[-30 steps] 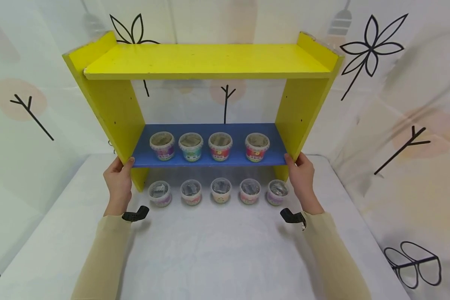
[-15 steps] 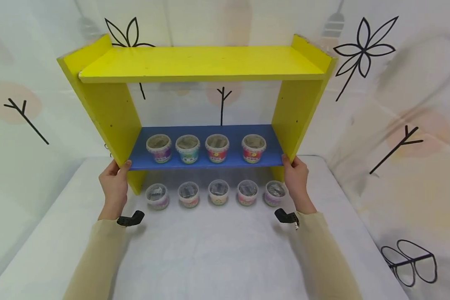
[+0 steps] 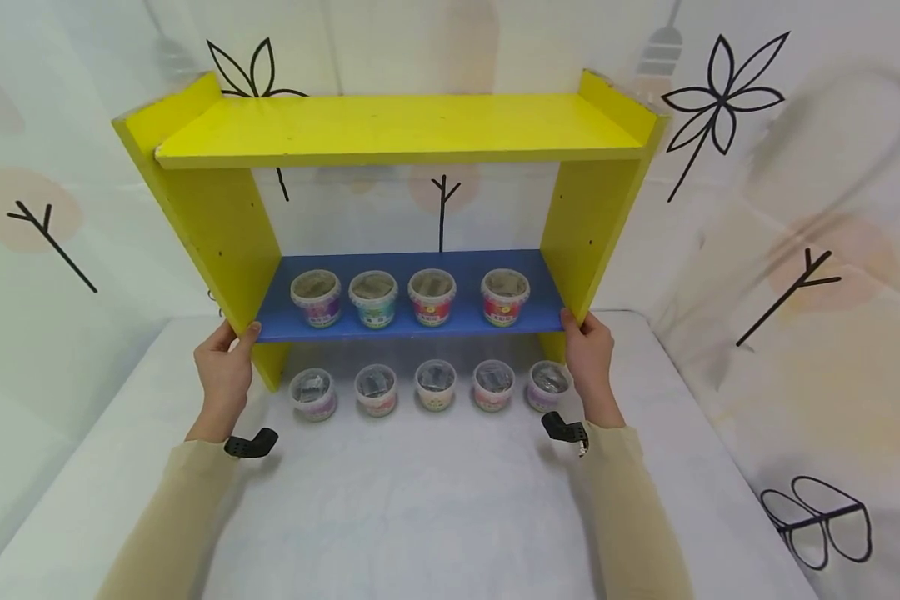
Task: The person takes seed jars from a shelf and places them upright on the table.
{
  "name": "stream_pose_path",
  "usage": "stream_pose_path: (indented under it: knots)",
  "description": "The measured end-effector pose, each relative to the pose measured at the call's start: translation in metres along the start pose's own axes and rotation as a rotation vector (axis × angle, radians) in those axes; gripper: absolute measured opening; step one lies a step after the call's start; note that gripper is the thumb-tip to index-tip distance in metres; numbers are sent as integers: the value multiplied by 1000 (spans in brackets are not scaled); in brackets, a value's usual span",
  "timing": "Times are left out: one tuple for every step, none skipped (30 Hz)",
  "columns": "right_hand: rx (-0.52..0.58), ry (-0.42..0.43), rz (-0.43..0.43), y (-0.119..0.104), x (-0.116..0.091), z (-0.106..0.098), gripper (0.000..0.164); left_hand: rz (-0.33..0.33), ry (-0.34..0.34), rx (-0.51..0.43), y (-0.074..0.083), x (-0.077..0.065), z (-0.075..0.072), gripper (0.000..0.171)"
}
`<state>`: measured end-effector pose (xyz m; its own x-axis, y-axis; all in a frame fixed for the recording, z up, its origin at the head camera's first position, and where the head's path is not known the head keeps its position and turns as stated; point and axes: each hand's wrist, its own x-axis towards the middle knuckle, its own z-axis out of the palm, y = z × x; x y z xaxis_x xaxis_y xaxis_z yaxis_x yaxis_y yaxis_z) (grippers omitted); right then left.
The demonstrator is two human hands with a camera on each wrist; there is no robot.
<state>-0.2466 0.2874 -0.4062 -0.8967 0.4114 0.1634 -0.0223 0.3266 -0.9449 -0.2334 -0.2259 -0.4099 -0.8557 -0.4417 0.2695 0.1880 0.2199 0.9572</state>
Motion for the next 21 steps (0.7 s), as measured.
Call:
stream_pose_path:
  knots:
    - [8,-4,3,0,0,0,60,2,-1,4,-1,0,-1,44]
    - [10,-4,4,0,0,1,60,4,-4,7,-1,0,-1,44]
    - [7,-3,6,0,0,1,60,8,-10,7,-2,0,-2,44]
    - [5,-1,6,1,1,1,60,11,-19,1,-2,1,-3,44]
    - [4,2,8,1,0,1,60,13,-32,-1,-2,1,-4,45]
    - [8,5,7,0,0,2,60,13,-44,-2,-2,0,-5,45]
    - [10,6,6,0,0,3,59,10,-54,0,-1,0,-7,46]
    - [12,12,4,0,0,2,59,9,-68,5,1,0,-7,47]
    - [18,18,3,0,0,2,58,5,-79,13,2,0,-8,49]
    - [25,24,0,1,0,1,56,3,-88,22,3,0,-10,50]
    - [35,27,-1,1,0,1,55,5,-90,34,4,0,-11,50]
    - [45,29,-5,1,0,2,54,6,-88,48,5,-1,-13,50]
    - [55,31,-5,1,0,2,54,5,-85,60,6,-1,-14,50]
    - [58,36,-5,2,-1,2,53,8,-82,69,7,-1,-16,50]
    - [65,38,-5,2,-1,3,53,7,-77,77,8,-2,-18,50]
    - [73,38,-5,2,-1,3,52,4,-71,87,8,-3,-19,50]
    - [78,38,-6,3,-1,4,52,3,-63,98,9,-3,-21,49]
    - [83,37,-8,3,-1,4,52,0,-59,112,11,-4,-22,49]
    - [84,38,-11,3,-1,4,52,-2,-54,124,12,-4,-23,49]
    - [84,39,-14,3,0,4,52,-2,-52,138,13,-5,-24,48]
    - [89,38,-18,3,-1,4,52,1,-49,156,14,-5,-25,48]
